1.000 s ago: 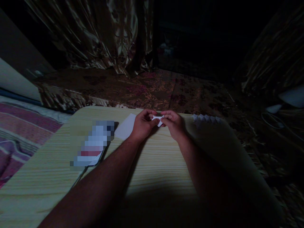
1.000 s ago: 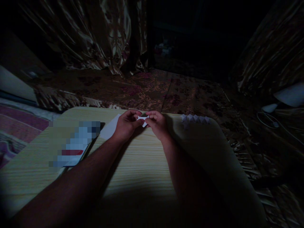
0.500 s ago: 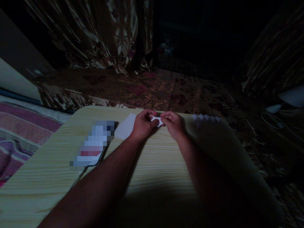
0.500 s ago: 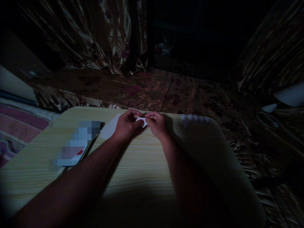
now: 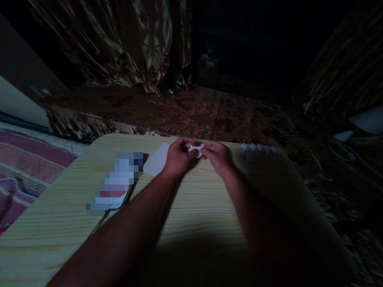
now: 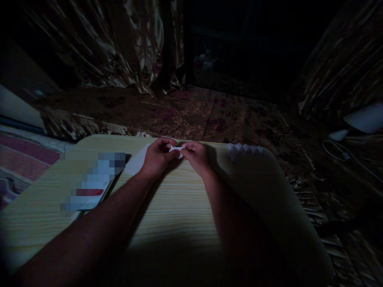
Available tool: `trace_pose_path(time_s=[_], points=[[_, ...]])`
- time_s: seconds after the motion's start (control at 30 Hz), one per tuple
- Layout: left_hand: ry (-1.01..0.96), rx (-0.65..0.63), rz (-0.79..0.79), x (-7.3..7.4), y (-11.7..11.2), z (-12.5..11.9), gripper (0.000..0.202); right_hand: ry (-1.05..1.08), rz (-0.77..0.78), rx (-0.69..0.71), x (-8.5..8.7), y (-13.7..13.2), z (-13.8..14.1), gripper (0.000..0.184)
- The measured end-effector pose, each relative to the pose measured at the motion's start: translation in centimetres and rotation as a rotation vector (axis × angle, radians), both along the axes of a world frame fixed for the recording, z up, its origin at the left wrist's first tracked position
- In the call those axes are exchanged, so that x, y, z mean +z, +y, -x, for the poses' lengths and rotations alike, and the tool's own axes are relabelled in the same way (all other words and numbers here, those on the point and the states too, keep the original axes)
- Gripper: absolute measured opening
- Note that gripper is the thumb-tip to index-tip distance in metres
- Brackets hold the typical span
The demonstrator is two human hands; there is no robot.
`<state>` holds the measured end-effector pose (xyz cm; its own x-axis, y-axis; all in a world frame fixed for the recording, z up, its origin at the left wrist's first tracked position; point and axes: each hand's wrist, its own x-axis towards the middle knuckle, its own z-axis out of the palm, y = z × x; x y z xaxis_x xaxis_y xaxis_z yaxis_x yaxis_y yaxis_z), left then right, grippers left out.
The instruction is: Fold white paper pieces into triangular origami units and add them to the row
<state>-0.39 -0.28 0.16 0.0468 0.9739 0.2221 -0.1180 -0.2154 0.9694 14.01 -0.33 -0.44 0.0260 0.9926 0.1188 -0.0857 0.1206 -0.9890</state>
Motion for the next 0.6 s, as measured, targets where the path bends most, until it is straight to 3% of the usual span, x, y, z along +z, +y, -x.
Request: trace_pose_path(time_s=[0.6], points=[[0.037, 0.012, -0.009, -0.32, 0.08, -0.03, 0.029, -0.005, -0.007, -0.038, 0.40, -0.08, 0.28, 0.013]])
